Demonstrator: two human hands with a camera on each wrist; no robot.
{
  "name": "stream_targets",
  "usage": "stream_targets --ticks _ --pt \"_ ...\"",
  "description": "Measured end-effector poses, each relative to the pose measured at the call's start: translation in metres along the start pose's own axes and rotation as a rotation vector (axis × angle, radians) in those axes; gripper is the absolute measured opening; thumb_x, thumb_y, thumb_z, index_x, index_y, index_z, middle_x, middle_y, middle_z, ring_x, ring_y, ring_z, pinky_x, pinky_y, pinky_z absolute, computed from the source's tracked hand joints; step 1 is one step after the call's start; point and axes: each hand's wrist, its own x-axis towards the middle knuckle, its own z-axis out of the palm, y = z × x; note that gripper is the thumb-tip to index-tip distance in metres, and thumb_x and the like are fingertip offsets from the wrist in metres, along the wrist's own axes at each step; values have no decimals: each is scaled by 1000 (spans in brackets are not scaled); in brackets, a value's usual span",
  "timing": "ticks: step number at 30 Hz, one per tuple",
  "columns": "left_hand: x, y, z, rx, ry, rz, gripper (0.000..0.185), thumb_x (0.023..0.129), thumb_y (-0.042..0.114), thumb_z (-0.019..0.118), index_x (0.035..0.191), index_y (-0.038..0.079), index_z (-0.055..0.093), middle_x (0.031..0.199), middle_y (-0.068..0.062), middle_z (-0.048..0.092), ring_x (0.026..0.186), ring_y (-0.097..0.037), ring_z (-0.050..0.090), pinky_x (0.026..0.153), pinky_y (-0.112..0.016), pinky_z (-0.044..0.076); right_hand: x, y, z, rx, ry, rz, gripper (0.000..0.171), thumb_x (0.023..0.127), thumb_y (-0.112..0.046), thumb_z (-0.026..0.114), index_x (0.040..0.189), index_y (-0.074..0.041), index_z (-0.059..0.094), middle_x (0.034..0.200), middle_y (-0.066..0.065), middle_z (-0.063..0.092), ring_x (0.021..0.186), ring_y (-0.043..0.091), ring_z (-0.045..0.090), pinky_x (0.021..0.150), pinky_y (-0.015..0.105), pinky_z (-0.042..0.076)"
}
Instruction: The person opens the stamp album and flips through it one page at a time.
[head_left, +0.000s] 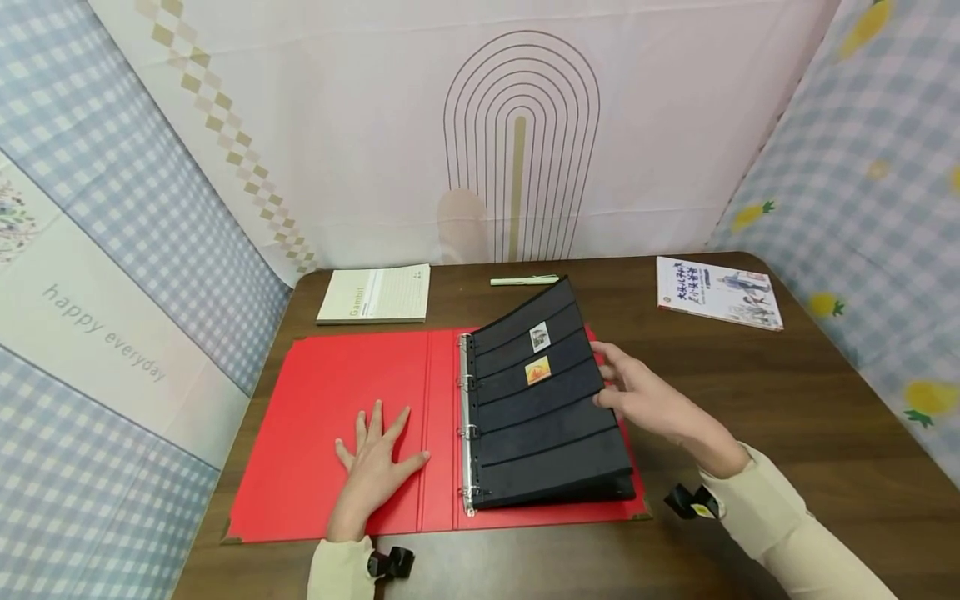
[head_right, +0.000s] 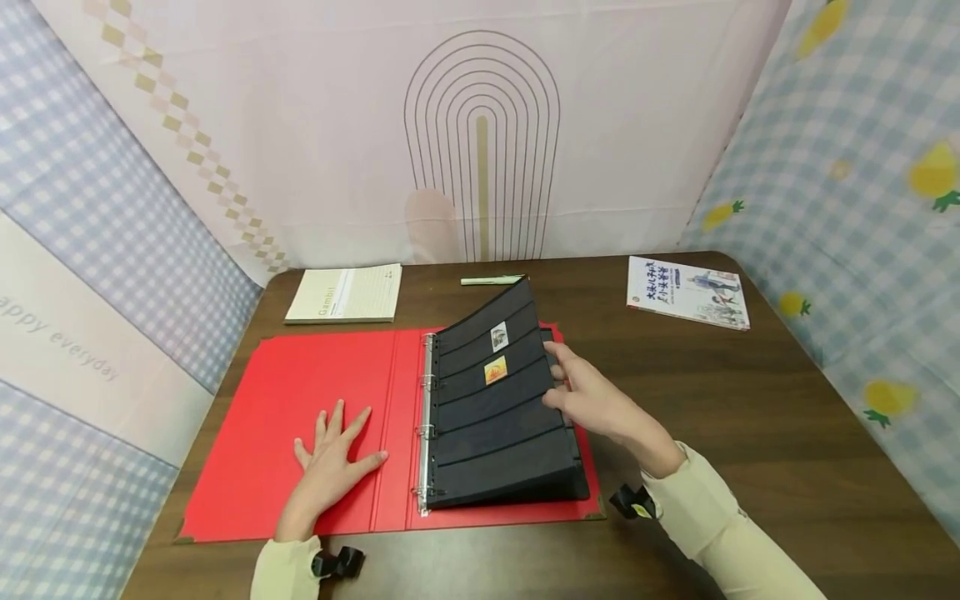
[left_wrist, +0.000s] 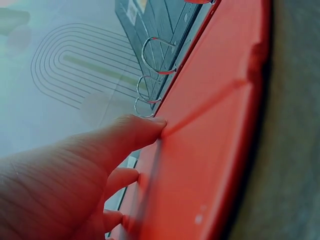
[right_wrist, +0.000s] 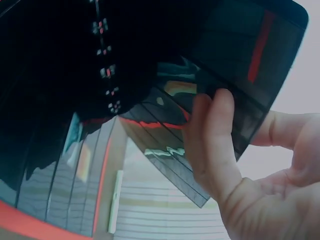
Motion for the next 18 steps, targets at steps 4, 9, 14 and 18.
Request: stream_targets --ticks 4,9,14,18 --pt "0 0 0 8 6 1 83 85 39 76 154 7 43 164 -29 12 148 -54 1 104 -79 -11 2 -8 5 -65 55 -30 73 95 2 52 158 5 14 156 33 29 138 50 38 97 50 49" --pt "0 -1 0 5 18 10 82 85 37 77 153 6 44 164 -29 13 148 -54 2 104 -79 -10 4 -16 10 -69 95 -48 73 94 2 52 158 4 18 158 31 25 141 49 33 76 37 52" --pt "0 -1 0 19 14 12 82 86 39 76 153 6 44 164 -29 13 148 -54 2 104 -79 -10 6 -21 16 -36 106 -64 70 95 1 50 158 2 21 158 28 28 143 48 30 79 36 50" --pt "-1 -1 0 11 14 14 81 86 39 76 153 6 44 163 -29 14 148 -54 2 104 -79 -10 9 -25 23 -39 144 -95 68 94 3 51 157 2 24 160 26 25 143 48 30 98 52 46"
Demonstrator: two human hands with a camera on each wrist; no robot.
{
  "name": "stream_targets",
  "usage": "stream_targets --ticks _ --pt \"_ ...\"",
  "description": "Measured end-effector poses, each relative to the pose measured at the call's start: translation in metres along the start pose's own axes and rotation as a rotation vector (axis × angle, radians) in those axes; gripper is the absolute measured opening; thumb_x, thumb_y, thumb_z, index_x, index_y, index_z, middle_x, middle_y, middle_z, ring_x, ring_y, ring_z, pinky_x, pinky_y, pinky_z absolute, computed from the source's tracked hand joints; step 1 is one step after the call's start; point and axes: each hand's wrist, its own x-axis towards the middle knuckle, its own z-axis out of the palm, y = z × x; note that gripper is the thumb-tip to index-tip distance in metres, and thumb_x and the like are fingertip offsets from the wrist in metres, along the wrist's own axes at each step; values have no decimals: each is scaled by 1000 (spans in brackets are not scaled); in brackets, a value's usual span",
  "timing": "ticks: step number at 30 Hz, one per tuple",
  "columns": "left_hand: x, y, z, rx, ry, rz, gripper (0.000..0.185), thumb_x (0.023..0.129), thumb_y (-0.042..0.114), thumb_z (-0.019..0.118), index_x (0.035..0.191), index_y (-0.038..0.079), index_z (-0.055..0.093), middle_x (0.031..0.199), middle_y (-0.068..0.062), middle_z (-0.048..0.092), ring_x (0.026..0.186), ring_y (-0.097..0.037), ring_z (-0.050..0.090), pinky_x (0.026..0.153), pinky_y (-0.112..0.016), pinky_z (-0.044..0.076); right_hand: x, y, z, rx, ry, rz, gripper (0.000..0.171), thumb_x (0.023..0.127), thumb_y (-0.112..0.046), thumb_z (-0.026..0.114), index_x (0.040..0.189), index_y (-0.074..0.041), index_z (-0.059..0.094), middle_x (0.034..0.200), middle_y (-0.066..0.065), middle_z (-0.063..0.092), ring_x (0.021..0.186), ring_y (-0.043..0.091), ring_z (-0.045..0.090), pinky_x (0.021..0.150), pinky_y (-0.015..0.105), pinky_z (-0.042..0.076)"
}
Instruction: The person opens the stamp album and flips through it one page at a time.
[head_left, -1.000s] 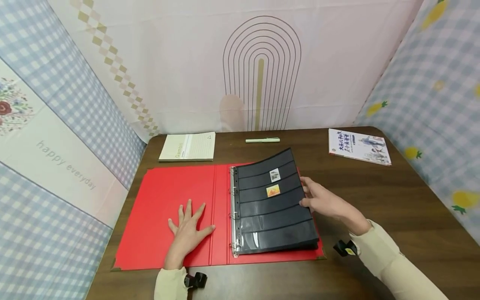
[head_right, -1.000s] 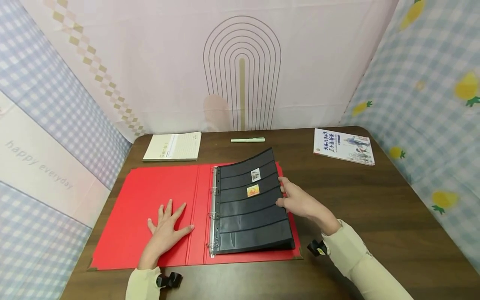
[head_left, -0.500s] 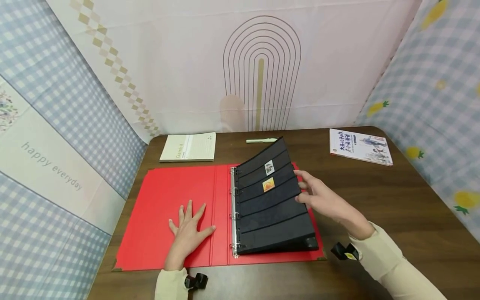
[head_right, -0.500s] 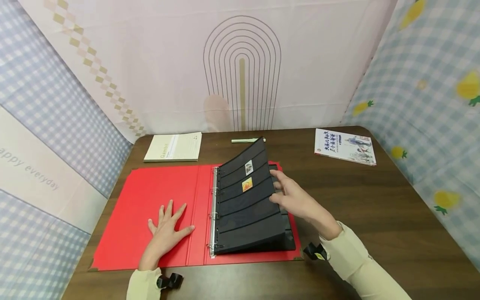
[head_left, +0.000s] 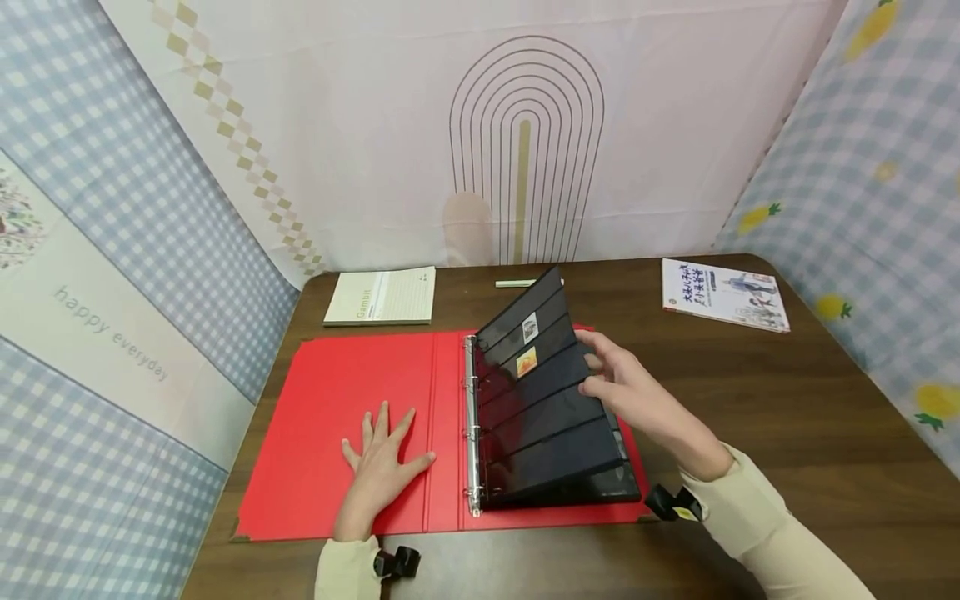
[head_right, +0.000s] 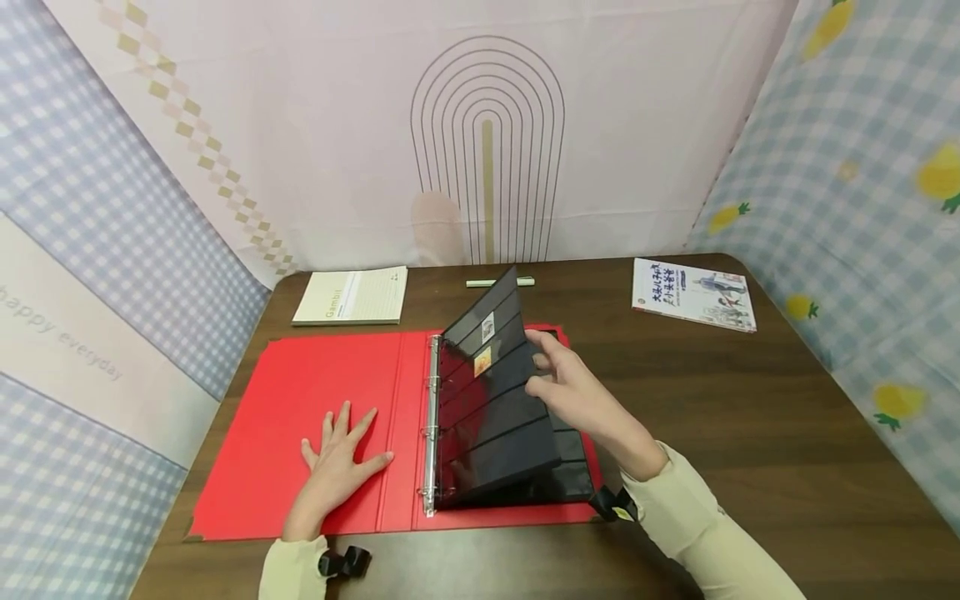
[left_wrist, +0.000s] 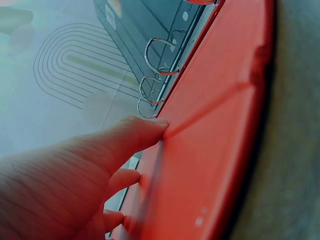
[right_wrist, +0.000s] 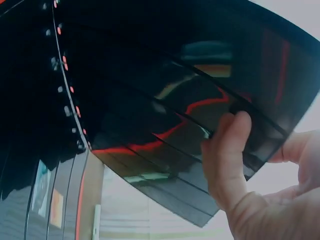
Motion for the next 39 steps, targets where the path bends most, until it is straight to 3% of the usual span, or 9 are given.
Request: stream_targets --ticks 7,15,16,19,21,22,25,32,39 --pt "-1 1 0 -28 12 11 80 86 37 77 152 5 45 163 -29 14 147 -54 2 104 -79 -11 6 -7 11 17 59 -62 65 92 7 50 154 5 31 162 25 21 143 49 31 106 60 37" --pt "0 1 0 -21 13 8 79 86 36 77 152 5 46 163 -30 15 148 -54 3 104 -79 -10 15 -19 25 0 67 -92 63 92 6 51 153 0 37 156 23 37 142 43 35 99 51 44" --pt "0 1 0 -20 12 6 79 86 37 77 152 5 46 163 -29 15 148 -54 3 104 -79 -10 16 -20 27 -1 65 -89 62 92 6 50 153 -2 38 144 22 50 135 39 46 94 47 46" --pt "1 1 0 -18 13 6 79 86 37 77 152 5 46 163 -30 15 148 -54 3 104 -79 -10 19 -26 31 -7 69 -105 62 92 6 51 152 -5 39 129 20 60 132 34 49 85 40 44" --pt "1 0 1 -14 15 9 79 86 37 77 152 6 46 163 -30 15 148 -54 3 104 -79 -9 20 -28 33 -5 75 -116 62 91 7 51 151 -5 41 109 16 63 107 27 58 75 34 44" --pt "2 0 1 -13 17 11 79 86 37 77 152 6 46 163 -30 16 148 -54 3 104 -79 -9 21 -29 33 1 78 -121 62 90 8 50 150 -6 42 100 13 61 93 24 57 70 33 42" --pt "2 -1 2 -9 18 15 79 86 37 77 152 7 46 163 -29 16 148 -54 4 104 -80 -8 22 -31 35 16 92 -132 61 89 9 49 148 -5 44 95 12 59 80 21 51 61 29 39" --pt "2 -1 3 -25 14 19 79 86 38 78 152 6 46 163 -29 16 148 -54 4 104 -79 -9 23 -38 35 13 117 -145 60 91 9 47 148 -6 45 113 17 63 93 26 55 65 30 43" --pt "0 0 0 -31 18 17 78 86 37 78 151 5 47 163 -30 16 148 -54 3 104 -79 -10 28 -45 46 -17 60 -146 58 93 6 51 150 -5 43 109 17 61 85 24 53 65 31 45"
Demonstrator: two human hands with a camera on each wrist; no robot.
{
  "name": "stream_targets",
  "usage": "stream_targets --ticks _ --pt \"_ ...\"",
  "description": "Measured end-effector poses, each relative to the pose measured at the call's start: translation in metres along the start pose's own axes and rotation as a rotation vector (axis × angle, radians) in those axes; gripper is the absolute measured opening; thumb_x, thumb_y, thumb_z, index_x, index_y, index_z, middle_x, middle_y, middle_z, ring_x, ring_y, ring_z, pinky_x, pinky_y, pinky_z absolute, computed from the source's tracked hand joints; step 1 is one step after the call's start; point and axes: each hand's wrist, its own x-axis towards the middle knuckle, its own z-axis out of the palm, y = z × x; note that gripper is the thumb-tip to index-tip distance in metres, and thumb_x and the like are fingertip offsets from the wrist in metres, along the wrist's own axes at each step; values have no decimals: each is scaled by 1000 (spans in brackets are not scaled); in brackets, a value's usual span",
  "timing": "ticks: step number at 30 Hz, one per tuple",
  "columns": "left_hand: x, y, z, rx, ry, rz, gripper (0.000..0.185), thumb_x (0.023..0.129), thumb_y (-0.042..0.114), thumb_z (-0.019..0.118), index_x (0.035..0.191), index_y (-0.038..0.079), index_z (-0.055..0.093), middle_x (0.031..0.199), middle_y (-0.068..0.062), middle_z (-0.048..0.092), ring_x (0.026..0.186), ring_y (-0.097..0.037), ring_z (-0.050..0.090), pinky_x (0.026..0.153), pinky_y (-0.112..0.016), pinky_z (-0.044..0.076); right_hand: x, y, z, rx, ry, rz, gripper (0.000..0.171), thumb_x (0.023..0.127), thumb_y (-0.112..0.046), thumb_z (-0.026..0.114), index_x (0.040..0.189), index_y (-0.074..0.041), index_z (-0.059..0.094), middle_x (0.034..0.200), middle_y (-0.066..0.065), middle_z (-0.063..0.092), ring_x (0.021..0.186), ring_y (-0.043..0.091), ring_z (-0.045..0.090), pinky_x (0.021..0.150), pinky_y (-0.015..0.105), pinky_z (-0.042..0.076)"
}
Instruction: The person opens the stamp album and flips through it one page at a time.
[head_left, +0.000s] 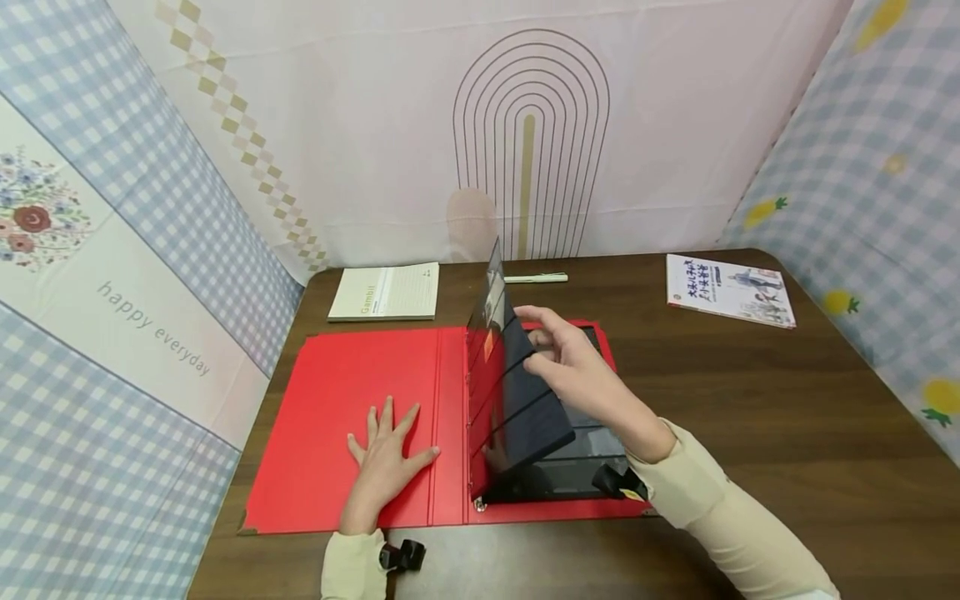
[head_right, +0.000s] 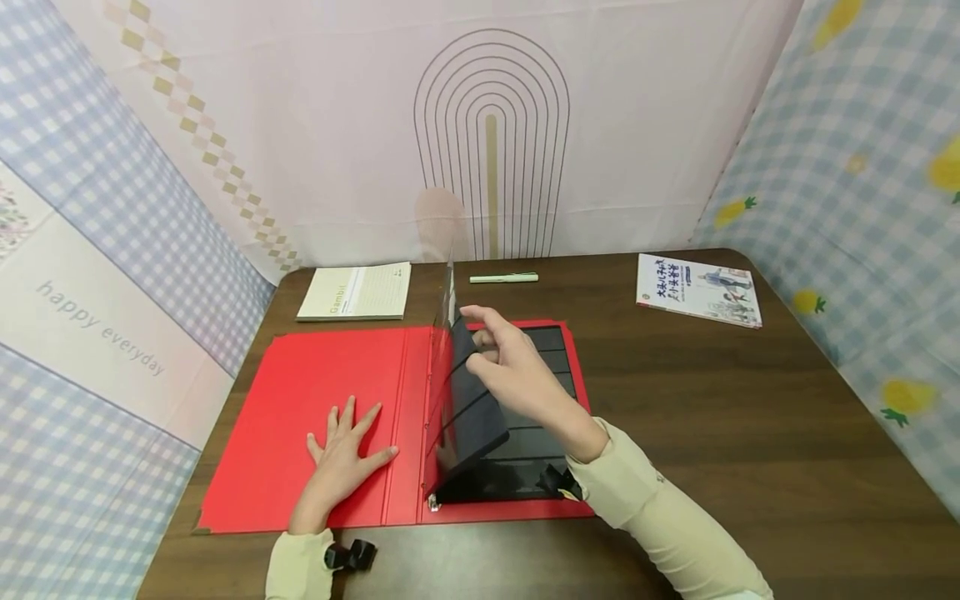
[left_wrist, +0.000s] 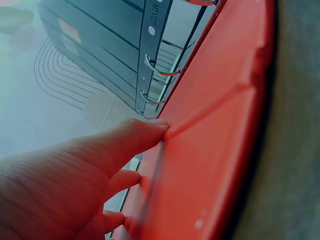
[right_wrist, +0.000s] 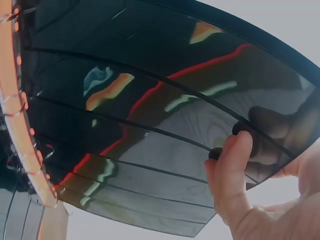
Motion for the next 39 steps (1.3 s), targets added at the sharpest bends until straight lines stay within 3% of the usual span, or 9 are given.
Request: stream_targets --ticks 3,10,14,20,24,28,32,39 --pt "0 1 -1 -1 -4 1 78 87 36 77 151 5 47 163 -30 16 148 -54 3 104 -79 -10 2 -3 6 -4 -13 -13 57 93 5 53 149 -6 44 107 17 60 74 23 51 59 31 43" --pt "-2 7 -7 -55 19 -3 68 95 31 70 152 2 44 162 -30 17 149 -52 4 106 -78 -10 8 -10 16 -11 -23 -39 56 94 0 57 148 -8 46 122 15 61 96 22 62 65 34 46" --pt "-6 13 -16 -98 32 -10 69 99 30 66 154 0 38 162 -31 16 149 -52 6 107 -77 -8 9 -12 21 -14 -37 -26 54 96 -5 60 148 -11 47 119 13 63 88 22 63 64 36 47" --pt "-5 25 -31 -170 65 -7 71 104 31 58 158 -1 26 164 -27 15 150 -46 15 113 -72 11 10 -13 23 -11 -64 -26 51 98 -12 62 147 -13 47 117 11 63 76 22 62 66 37 49" --pt "-2 38 -41 -234 120 23 68 105 30 56 158 0 25 162 -24 24 147 -44 27 113 -65 27 12 -13 25 19 -101 -31 54 99 -14 63 149 -10 44 118 12 63 70 23 64 67 41 55" --pt "-3 57 -52 -332 174 98 65 105 30 57 159 7 29 159 -15 35 138 -40 43 105 -62 40 13 -13 27 21 -130 -24 56 100 -17 63 150 -9 42 119 13 62 67 26 64 67 51 57" --pt "1 79 -62 -418 207 238 61 105 30 58 158 15 33 156 -7 41 130 -33 53 97 -57 49 14 -15 27 -20 -131 -37 56 100 -20 64 150 -12 42 119 11 61 67 25 63 66 52 57" --pt "7 113 -73 -530 164 416 55 107 19 53 158 17 35 153 -7 45 122 -30 61 80 -51 58 19 -17 32 -19 -148 -53 59 100 -19 64 152 -9 39 118 13 59 70 22 63 67 54 57"
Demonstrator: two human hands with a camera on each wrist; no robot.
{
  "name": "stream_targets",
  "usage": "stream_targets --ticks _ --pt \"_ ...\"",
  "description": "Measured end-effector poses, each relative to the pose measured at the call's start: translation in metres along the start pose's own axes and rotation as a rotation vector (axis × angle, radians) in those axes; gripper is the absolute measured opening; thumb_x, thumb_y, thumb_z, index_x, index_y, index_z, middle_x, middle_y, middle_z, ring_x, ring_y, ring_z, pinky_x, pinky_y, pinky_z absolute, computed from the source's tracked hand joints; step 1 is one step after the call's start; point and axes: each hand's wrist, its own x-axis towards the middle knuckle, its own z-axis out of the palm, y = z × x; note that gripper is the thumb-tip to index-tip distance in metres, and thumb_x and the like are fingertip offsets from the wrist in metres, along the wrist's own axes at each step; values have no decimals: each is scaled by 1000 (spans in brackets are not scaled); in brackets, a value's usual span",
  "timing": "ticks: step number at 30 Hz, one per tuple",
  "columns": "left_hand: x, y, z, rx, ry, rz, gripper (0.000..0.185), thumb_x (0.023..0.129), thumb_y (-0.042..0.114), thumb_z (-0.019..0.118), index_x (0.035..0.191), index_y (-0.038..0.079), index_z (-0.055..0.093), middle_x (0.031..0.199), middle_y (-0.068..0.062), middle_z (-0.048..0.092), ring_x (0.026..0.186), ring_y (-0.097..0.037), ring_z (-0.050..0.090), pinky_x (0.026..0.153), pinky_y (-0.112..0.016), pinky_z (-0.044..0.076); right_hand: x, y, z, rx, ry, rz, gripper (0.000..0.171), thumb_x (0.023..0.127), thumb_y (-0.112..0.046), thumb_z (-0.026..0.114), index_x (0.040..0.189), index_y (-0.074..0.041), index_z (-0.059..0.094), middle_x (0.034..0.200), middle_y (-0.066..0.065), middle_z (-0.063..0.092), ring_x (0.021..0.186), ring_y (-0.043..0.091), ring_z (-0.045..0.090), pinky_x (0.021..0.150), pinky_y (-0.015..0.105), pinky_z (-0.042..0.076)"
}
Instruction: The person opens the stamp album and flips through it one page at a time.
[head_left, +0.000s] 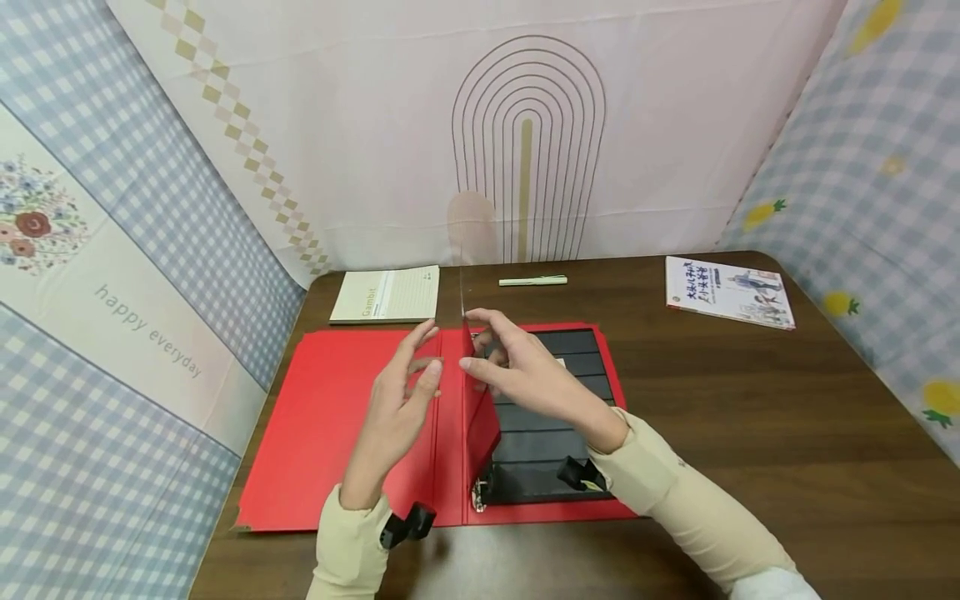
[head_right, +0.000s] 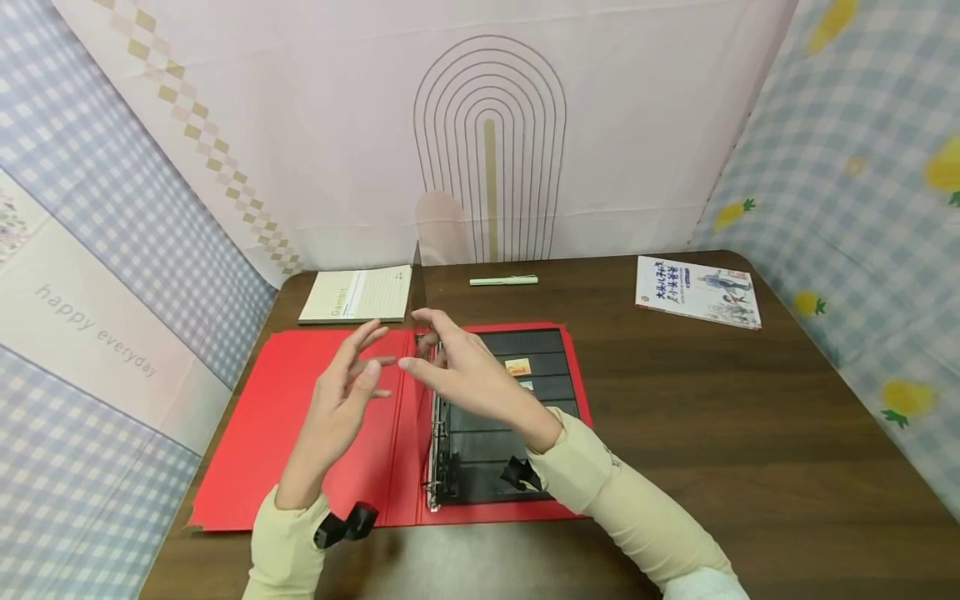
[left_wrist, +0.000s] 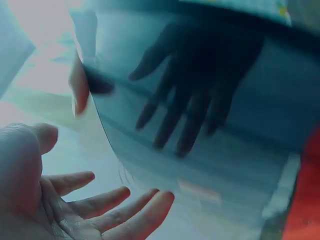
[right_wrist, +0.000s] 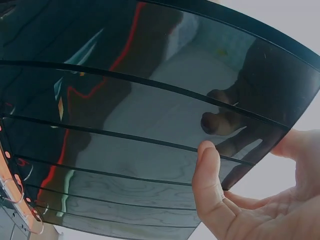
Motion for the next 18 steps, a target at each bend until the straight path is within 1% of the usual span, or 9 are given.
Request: stream_targets --ticks 2,4,6,8,9,12,14,16,18 --pt "2 8 1 -59 -30 24 53 107 15 50 158 15 35 154 -11 44 120 -32 62 75 -47 60 2 -1 2 -21 -5 -13 60 100 -20 65 152 -9 38 117 13 60 71 21 63 66 50 57" --pt "3 14 0 -106 -64 31 52 108 13 47 158 13 34 154 -14 42 121 -34 61 71 -46 60 4 -3 4 -58 -8 -31 61 100 -23 65 152 -7 37 118 13 61 72 20 62 65 43 56" --pt "4 17 -2 -130 -88 28 50 109 14 45 158 10 34 155 -17 41 121 -36 60 70 -46 60 6 -3 7 -84 -16 -43 61 101 -25 64 153 -6 37 119 12 61 76 21 62 64 38 55" --pt "4 17 -5 -126 -104 15 49 109 14 44 157 7 34 156 -17 40 121 -35 59 72 -44 60 7 -2 9 -103 -36 -52 61 102 -27 62 153 -6 36 118 9 62 77 23 61 64 35 53" --pt "4 17 -7 -115 -109 10 49 109 14 44 156 6 35 156 -16 41 124 -34 58 77 -42 59 8 -2 10 -107 -49 -57 60 102 -28 61 153 -6 36 118 8 62 79 24 62 65 34 53" --pt "2 16 -15 -91 -116 -15 49 108 14 46 155 4 36 155 -16 41 121 -34 58 78 -39 58 10 0 13 -101 -101 -75 59 104 -33 57 153 -6 37 116 5 61 83 25 63 67 34 53" --pt "2 16 -21 -89 -122 -36 50 107 13 48 155 4 36 155 -17 41 122 -36 58 80 -38 56 12 0 13 -98 -127 -92 57 105 -35 54 152 -6 39 114 6 61 82 23 63 69 35 53" --pt "2 14 -26 -104 -126 -69 52 106 12 52 155 4 35 155 -19 40 122 -39 58 81 -39 57 11 1 11 -96 -142 -101 54 106 -36 53 152 -8 42 118 7 62 83 19 64 71 36 54" --pt "1 12 -31 -116 -123 -100 54 104 9 55 154 4 35 154 -21 40 125 -40 56 87 -35 55 10 3 8 -95 -154 -100 50 107 -34 51 150 -9 46 116 9 63 81 17 64 71 39 55"
